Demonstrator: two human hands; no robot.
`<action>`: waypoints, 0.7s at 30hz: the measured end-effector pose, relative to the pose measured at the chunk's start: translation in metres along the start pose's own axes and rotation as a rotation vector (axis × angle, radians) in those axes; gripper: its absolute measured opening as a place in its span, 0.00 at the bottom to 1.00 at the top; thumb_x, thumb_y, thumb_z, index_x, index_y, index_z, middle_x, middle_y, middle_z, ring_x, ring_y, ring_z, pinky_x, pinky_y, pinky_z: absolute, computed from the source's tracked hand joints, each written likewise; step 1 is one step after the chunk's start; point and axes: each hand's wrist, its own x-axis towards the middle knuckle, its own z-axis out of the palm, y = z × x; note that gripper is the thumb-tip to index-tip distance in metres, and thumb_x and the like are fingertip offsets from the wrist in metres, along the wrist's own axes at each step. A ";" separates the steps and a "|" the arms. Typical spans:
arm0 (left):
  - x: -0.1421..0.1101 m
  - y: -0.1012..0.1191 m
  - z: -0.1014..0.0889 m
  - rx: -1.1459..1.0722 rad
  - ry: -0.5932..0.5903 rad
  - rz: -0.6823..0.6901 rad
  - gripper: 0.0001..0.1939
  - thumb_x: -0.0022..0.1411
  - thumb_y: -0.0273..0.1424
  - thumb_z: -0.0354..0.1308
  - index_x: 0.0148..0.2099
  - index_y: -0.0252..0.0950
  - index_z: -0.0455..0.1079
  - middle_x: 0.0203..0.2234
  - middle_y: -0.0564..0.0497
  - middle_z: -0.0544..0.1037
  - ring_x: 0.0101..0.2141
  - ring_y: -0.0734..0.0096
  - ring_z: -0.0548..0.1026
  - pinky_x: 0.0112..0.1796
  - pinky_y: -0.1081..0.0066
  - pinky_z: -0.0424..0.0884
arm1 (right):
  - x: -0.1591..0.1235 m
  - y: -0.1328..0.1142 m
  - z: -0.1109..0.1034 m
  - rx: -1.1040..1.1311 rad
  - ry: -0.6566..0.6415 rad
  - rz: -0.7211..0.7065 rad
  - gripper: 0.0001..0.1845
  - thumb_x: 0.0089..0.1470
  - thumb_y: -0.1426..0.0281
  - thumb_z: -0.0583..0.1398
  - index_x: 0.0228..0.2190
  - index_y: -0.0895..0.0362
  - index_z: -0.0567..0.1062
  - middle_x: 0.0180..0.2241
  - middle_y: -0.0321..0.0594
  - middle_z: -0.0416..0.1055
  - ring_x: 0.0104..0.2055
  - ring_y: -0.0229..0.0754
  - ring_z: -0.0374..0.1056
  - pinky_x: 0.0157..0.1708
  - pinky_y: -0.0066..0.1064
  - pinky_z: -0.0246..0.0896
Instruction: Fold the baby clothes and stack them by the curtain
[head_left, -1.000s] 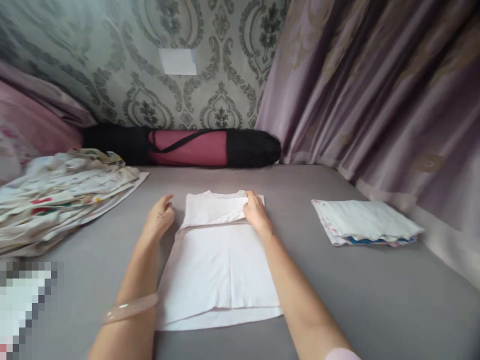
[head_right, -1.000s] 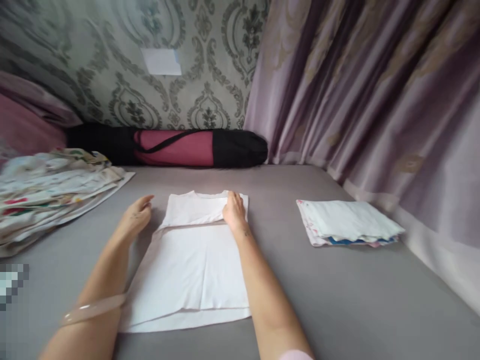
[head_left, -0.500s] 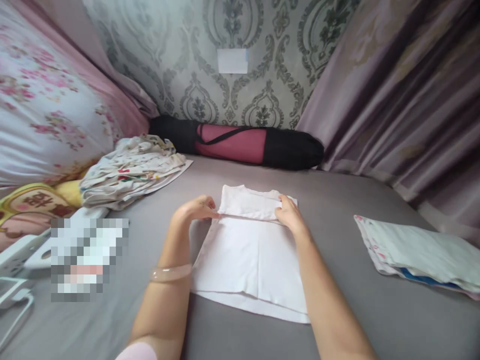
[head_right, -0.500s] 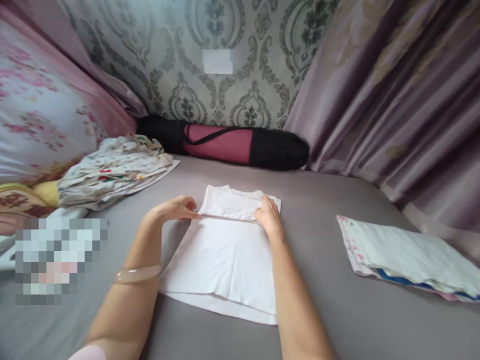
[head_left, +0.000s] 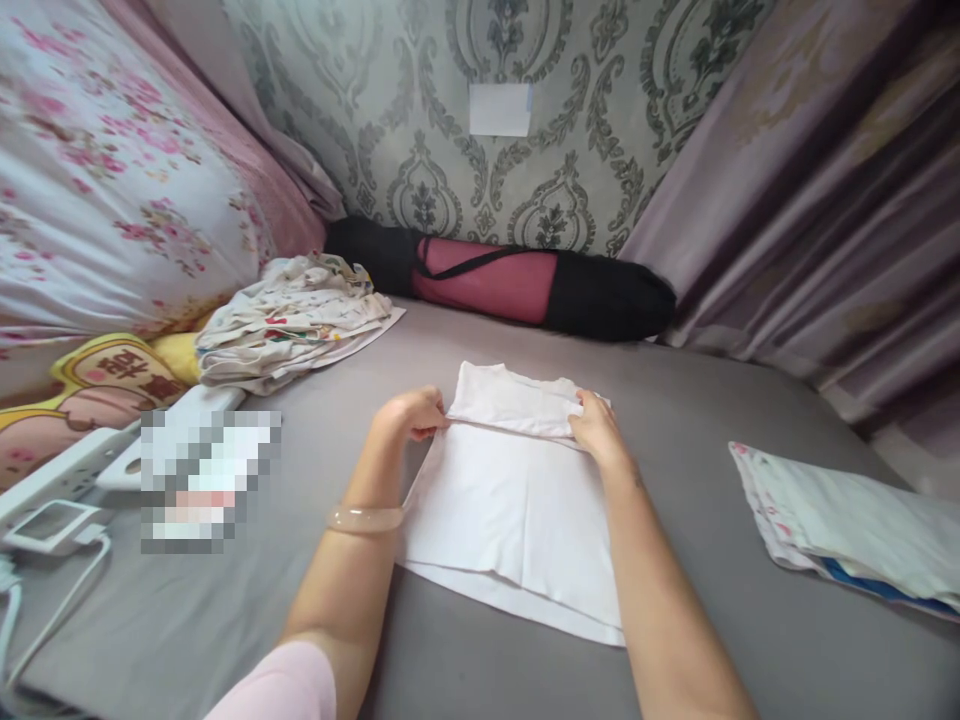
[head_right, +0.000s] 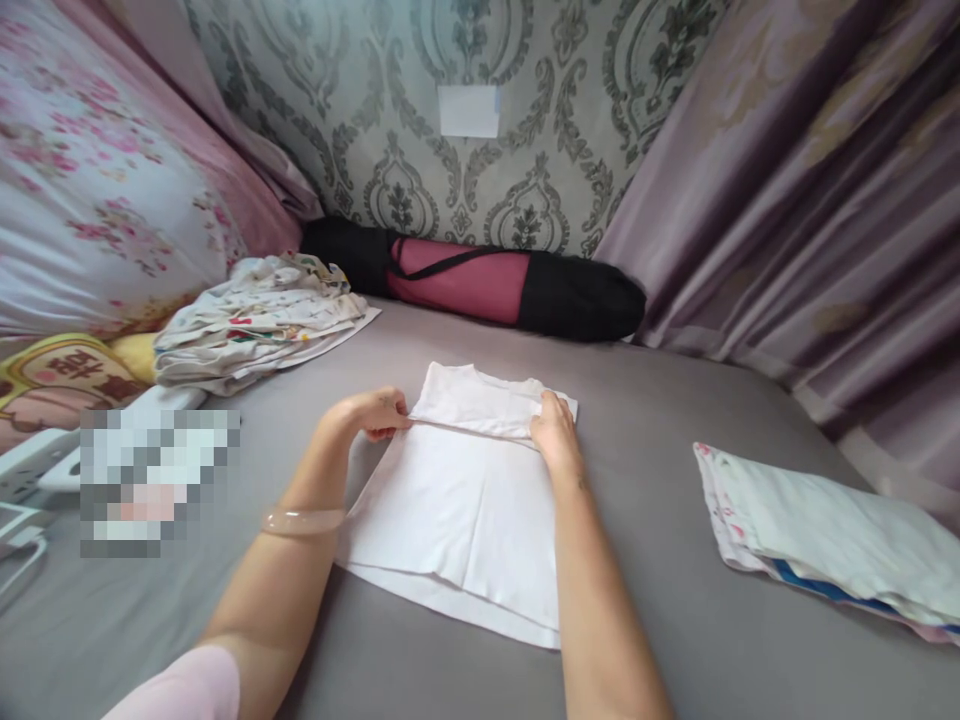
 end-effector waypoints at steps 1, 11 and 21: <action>-0.001 -0.001 -0.001 0.004 -0.007 -0.002 0.06 0.53 0.27 0.57 0.35 0.33 0.72 0.21 0.52 0.75 0.18 0.78 0.68 0.26 0.77 0.69 | 0.000 0.001 -0.001 -0.022 -0.003 0.004 0.25 0.53 0.77 0.55 0.53 0.64 0.69 0.50 0.54 0.71 0.54 0.49 0.66 0.54 0.33 0.57; -0.016 0.001 -0.030 0.198 0.250 0.039 0.12 0.57 0.34 0.55 0.39 0.33 0.74 0.31 0.43 0.80 0.30 0.65 0.78 0.30 0.72 0.71 | -0.017 -0.025 -0.040 -0.188 -0.067 -0.014 0.22 0.59 0.79 0.47 0.51 0.64 0.71 0.50 0.57 0.69 0.54 0.51 0.66 0.50 0.36 0.59; 0.029 0.059 0.035 0.415 0.539 0.433 0.18 0.64 0.23 0.47 0.54 0.29 0.68 0.53 0.37 0.72 0.56 0.59 0.68 0.56 0.63 0.62 | -0.033 -0.095 0.022 -0.139 -0.195 -0.297 0.30 0.64 0.69 0.45 0.63 0.72 0.55 0.67 0.55 0.47 0.69 0.50 0.40 0.66 0.41 0.32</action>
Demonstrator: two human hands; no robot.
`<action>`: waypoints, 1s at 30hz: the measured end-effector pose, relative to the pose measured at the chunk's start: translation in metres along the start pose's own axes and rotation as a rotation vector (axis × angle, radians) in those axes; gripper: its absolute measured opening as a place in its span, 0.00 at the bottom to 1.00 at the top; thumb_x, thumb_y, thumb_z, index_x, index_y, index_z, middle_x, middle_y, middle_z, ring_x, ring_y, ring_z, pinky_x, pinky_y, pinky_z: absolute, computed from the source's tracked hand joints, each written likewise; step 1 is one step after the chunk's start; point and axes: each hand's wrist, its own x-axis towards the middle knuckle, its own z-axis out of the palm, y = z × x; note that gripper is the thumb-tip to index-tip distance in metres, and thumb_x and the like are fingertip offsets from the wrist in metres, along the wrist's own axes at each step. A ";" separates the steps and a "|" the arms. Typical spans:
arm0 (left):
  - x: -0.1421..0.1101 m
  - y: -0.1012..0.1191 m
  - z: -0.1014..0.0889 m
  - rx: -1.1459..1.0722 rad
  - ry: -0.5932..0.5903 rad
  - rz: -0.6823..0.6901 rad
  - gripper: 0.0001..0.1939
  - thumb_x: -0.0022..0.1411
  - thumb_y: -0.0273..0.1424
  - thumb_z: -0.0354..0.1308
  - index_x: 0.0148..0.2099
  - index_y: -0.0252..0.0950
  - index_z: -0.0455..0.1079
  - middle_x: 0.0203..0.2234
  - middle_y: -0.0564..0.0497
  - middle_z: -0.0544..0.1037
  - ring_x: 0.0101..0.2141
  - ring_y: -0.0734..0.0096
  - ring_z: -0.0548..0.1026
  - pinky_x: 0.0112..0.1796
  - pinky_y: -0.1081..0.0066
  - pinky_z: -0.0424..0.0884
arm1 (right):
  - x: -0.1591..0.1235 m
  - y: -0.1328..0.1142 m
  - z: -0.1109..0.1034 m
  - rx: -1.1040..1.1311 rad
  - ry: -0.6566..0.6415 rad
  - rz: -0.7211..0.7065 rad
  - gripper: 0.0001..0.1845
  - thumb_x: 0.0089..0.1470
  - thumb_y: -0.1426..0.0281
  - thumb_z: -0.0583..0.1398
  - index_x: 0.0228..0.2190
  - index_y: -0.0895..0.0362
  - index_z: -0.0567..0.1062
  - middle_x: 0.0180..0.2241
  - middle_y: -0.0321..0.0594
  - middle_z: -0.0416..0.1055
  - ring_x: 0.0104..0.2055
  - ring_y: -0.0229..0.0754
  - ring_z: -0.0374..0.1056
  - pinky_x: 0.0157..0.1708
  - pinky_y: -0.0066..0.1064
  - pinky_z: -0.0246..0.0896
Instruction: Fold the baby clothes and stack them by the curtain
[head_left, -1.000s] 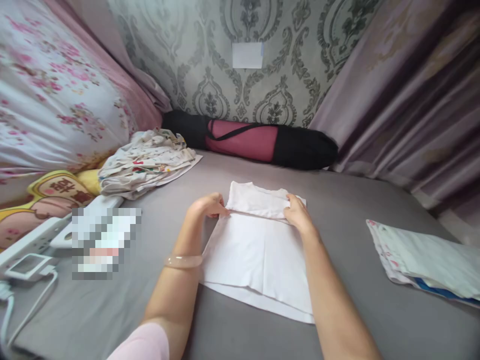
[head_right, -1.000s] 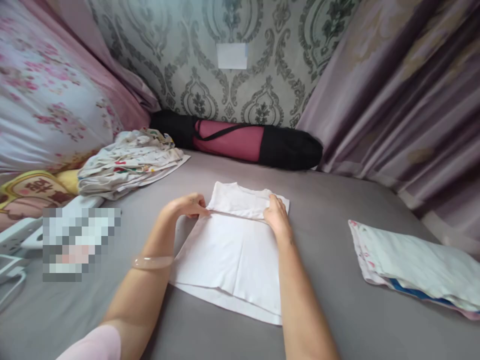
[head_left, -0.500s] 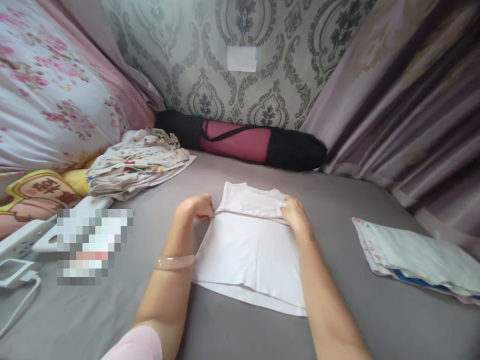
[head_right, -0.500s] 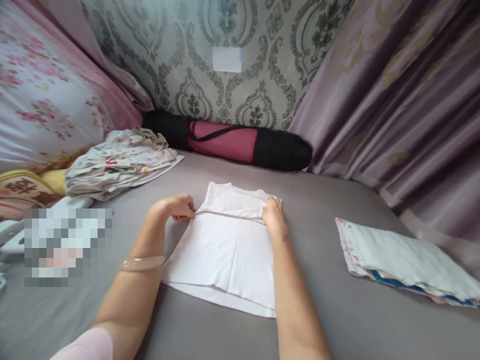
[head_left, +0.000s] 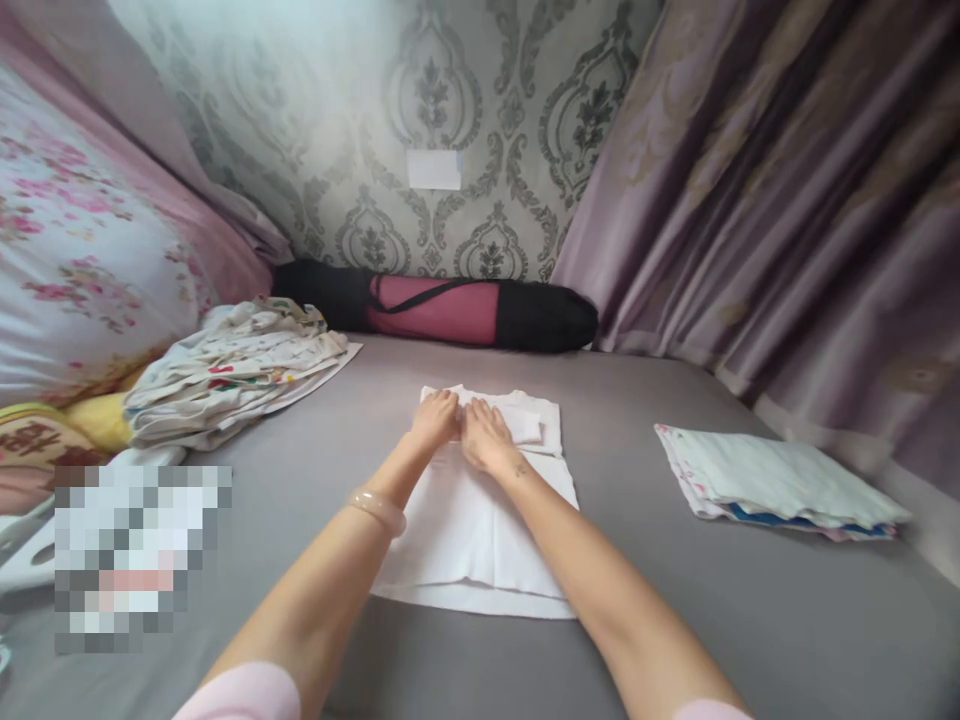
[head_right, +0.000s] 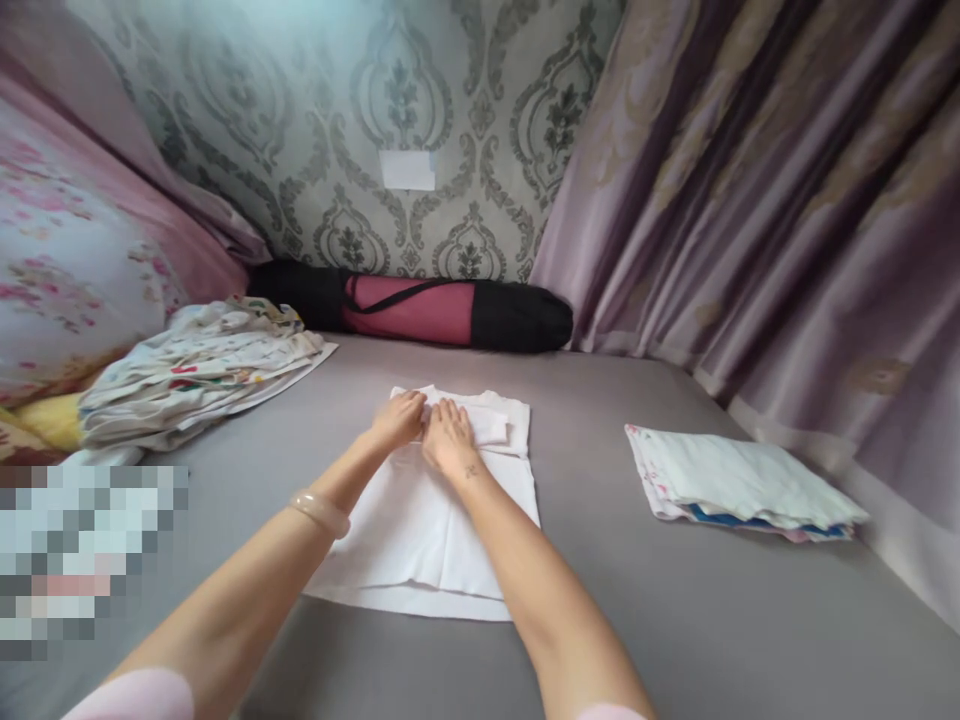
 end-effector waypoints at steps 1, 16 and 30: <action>-0.001 -0.002 0.012 0.009 0.025 0.005 0.19 0.66 0.25 0.45 0.56 0.28 0.67 0.55 0.35 0.70 0.58 0.57 0.65 0.58 0.60 0.59 | 0.000 0.001 0.008 0.014 0.027 -0.020 0.31 0.64 0.68 0.44 0.63 0.71 0.54 0.67 0.54 0.46 0.69 0.50 0.39 0.66 0.41 0.30; -0.002 -0.026 0.045 -0.073 0.010 -0.062 0.34 0.70 0.44 0.33 0.69 0.27 0.49 0.68 0.38 0.49 0.67 0.51 0.44 0.63 0.52 0.45 | -0.024 0.057 0.008 0.009 0.002 -0.042 0.36 0.64 0.60 0.41 0.65 0.71 0.49 0.68 0.53 0.40 0.70 0.49 0.35 0.67 0.42 0.25; 0.002 -0.029 0.048 -0.027 -0.043 -0.089 0.36 0.69 0.46 0.30 0.70 0.27 0.46 0.68 0.39 0.46 0.67 0.54 0.42 0.63 0.54 0.45 | -0.044 0.102 0.013 0.084 0.080 -0.037 0.33 0.66 0.60 0.40 0.65 0.65 0.53 0.68 0.48 0.43 0.70 0.43 0.35 0.67 0.38 0.28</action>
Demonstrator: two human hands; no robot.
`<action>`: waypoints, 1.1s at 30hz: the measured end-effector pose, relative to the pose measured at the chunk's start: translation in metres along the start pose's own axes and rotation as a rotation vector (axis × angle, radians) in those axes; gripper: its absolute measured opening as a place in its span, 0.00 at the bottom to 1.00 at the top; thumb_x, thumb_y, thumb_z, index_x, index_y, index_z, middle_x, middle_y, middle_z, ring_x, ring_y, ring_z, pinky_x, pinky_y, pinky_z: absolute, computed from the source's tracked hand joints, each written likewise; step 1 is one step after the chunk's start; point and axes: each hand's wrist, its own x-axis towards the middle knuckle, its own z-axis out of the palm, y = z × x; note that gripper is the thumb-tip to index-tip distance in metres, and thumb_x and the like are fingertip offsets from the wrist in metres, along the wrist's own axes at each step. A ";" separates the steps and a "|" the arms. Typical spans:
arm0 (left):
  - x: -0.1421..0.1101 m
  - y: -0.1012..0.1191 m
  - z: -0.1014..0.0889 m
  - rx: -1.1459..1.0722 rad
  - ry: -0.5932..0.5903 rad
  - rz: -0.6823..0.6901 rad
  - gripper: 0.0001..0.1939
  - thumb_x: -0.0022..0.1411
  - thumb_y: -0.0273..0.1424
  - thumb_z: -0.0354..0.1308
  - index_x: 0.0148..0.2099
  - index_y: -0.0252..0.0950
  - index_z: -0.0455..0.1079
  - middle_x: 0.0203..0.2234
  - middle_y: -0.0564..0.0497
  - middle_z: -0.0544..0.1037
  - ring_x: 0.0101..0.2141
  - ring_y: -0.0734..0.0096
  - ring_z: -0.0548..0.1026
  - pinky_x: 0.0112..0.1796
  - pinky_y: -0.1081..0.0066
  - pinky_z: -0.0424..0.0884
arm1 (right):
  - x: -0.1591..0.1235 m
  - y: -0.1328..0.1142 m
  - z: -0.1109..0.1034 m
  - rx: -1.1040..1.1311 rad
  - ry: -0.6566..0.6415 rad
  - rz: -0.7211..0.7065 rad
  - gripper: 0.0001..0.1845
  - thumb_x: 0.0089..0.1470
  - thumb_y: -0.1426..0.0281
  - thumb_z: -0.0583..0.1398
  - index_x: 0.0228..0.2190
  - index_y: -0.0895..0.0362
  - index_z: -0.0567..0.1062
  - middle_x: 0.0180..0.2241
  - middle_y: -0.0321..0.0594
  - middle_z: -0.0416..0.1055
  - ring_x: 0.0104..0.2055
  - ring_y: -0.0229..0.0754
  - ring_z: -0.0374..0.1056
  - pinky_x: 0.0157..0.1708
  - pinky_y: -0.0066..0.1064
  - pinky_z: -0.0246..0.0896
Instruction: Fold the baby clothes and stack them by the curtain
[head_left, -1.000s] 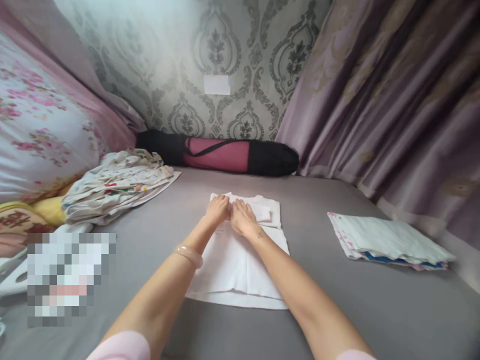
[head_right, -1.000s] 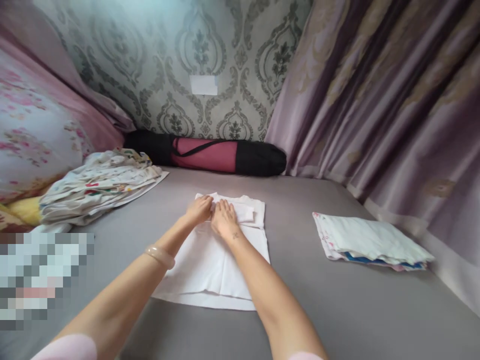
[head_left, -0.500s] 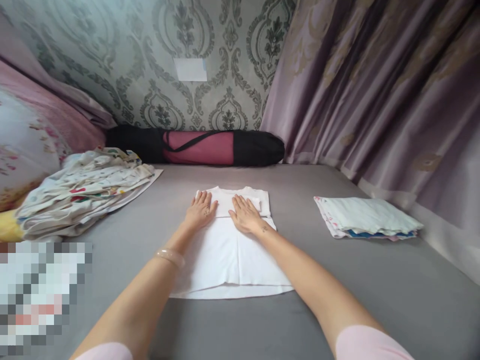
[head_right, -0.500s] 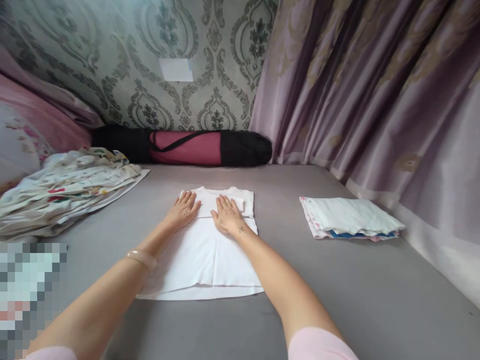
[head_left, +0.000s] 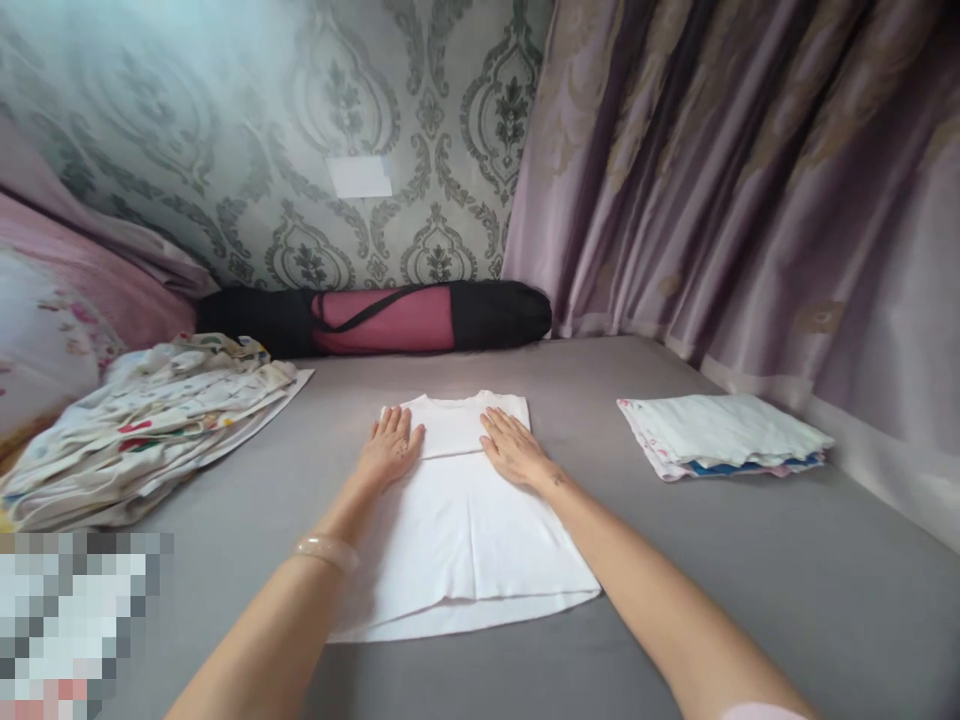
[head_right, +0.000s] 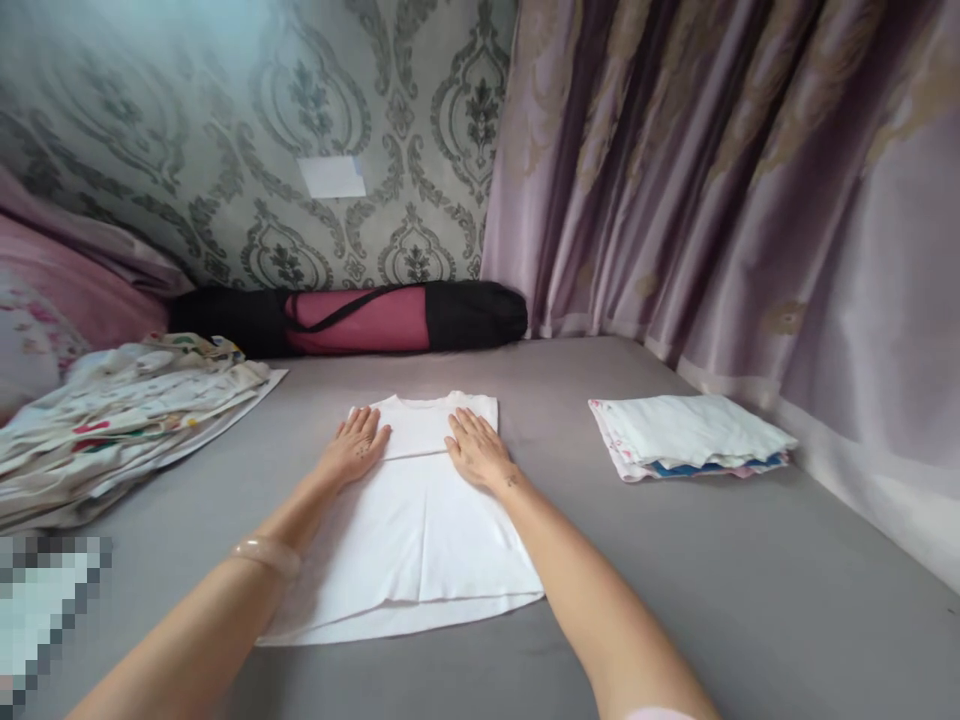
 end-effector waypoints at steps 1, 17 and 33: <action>0.001 0.000 -0.001 0.016 -0.012 0.002 0.36 0.69 0.45 0.30 0.70 0.27 0.46 0.68 0.38 0.46 0.67 0.54 0.42 0.63 0.53 0.47 | 0.001 0.000 0.001 0.003 0.001 0.001 0.33 0.66 0.60 0.41 0.65 0.66 0.53 0.68 0.49 0.43 0.70 0.44 0.35 0.67 0.39 0.28; -0.160 0.029 -0.019 0.071 -0.173 0.547 0.34 0.69 0.50 0.33 0.70 0.37 0.46 0.68 0.44 0.44 0.67 0.60 0.41 0.64 0.54 0.42 | -0.130 -0.046 -0.038 0.114 -0.212 -0.075 0.32 0.65 0.56 0.45 0.66 0.54 0.54 0.69 0.44 0.37 0.70 0.50 0.30 0.66 0.51 0.25; -0.230 -0.074 0.015 -0.116 0.323 0.227 0.32 0.65 0.49 0.37 0.62 0.37 0.61 0.63 0.44 0.62 0.64 0.57 0.56 0.63 0.55 0.54 | -0.275 -0.035 -0.036 0.638 0.313 0.138 0.22 0.65 0.58 0.48 0.42 0.54 0.78 0.49 0.43 0.74 0.54 0.43 0.68 0.56 0.38 0.59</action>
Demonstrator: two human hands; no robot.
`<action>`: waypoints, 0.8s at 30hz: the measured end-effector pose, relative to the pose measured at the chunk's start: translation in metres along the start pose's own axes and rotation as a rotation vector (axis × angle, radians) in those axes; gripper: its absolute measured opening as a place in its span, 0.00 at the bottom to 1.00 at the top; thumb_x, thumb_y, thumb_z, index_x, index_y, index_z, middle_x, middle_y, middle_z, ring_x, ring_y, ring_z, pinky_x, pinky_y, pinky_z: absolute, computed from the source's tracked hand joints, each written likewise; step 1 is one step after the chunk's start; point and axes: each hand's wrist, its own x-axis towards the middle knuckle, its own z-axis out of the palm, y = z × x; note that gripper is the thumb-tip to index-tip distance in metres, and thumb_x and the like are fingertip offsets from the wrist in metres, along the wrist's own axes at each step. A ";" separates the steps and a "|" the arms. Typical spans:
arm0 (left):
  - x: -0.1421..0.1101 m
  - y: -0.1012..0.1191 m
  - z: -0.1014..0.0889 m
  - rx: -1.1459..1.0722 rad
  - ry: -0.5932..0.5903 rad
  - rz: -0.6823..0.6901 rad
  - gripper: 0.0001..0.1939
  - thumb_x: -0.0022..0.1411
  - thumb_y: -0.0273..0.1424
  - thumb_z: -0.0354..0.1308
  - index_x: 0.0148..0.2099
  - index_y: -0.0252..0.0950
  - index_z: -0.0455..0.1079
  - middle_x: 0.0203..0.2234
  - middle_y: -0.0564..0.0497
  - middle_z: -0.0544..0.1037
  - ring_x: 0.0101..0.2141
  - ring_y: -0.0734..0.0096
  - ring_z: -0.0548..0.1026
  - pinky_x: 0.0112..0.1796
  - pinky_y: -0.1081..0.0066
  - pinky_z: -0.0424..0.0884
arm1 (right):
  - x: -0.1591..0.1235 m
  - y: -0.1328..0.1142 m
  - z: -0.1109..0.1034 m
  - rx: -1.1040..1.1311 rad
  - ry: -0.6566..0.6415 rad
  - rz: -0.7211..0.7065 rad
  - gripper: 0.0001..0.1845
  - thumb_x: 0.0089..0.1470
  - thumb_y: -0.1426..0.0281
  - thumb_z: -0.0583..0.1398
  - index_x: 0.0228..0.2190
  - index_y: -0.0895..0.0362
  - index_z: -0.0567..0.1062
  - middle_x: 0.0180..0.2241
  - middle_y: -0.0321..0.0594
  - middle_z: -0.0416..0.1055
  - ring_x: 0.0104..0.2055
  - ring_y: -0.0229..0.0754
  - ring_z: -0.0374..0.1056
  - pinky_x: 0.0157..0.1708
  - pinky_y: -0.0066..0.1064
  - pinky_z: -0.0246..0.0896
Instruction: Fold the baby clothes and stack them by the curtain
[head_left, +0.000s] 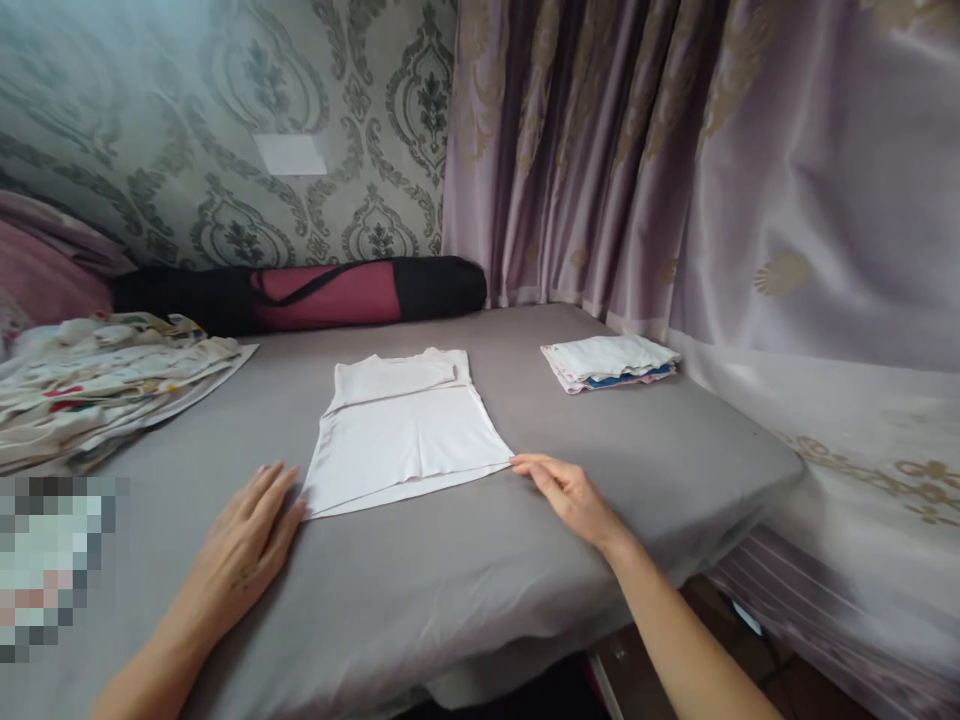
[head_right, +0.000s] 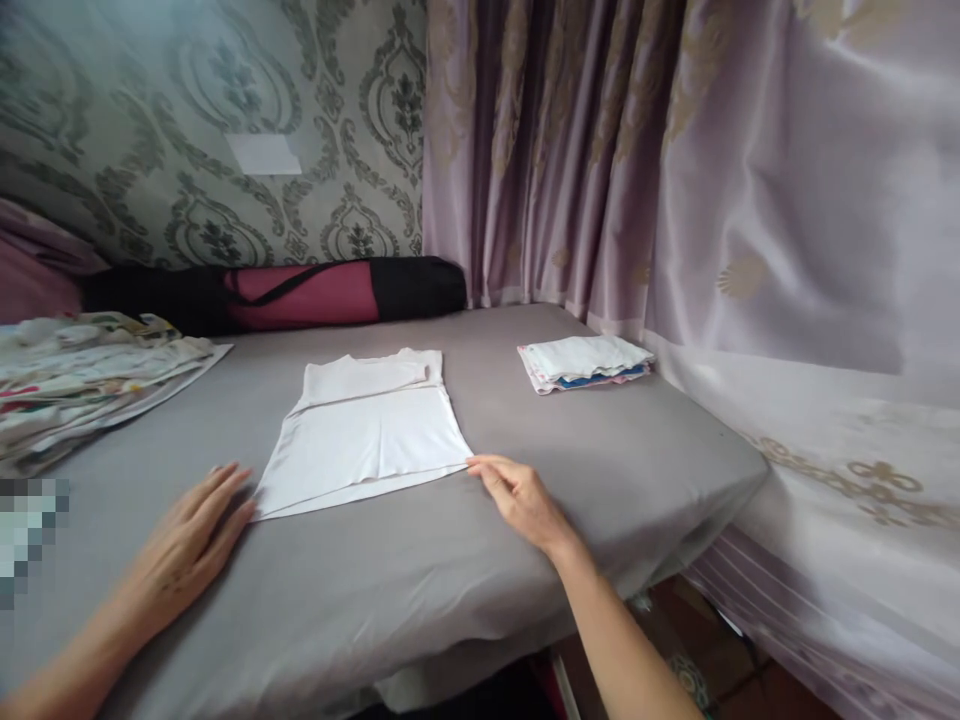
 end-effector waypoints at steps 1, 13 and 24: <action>-0.003 -0.004 0.001 0.017 -0.004 -0.037 0.34 0.64 0.50 0.37 0.62 0.36 0.61 0.62 0.42 0.63 0.64 0.55 0.56 0.62 0.54 0.54 | 0.000 0.003 -0.001 0.057 0.086 0.060 0.22 0.65 0.57 0.48 0.39 0.55 0.78 0.43 0.43 0.77 0.48 0.43 0.71 0.50 0.35 0.64; -0.011 -0.015 0.005 -0.021 -0.054 -0.087 0.31 0.61 0.49 0.36 0.62 0.45 0.59 0.59 0.50 0.69 0.62 0.52 0.61 0.62 0.52 0.56 | 0.001 -0.007 0.001 -0.136 0.116 -0.015 0.13 0.64 0.66 0.51 0.32 0.53 0.74 0.34 0.39 0.74 0.39 0.41 0.69 0.42 0.31 0.62; -0.014 -0.026 0.014 0.069 0.014 0.043 0.27 0.67 0.40 0.37 0.58 0.33 0.65 0.58 0.37 0.68 0.60 0.50 0.64 0.58 0.49 0.61 | 0.002 0.002 0.003 -0.099 0.115 -0.015 0.13 0.63 0.63 0.54 0.32 0.54 0.74 0.34 0.41 0.74 0.38 0.43 0.70 0.42 0.33 0.63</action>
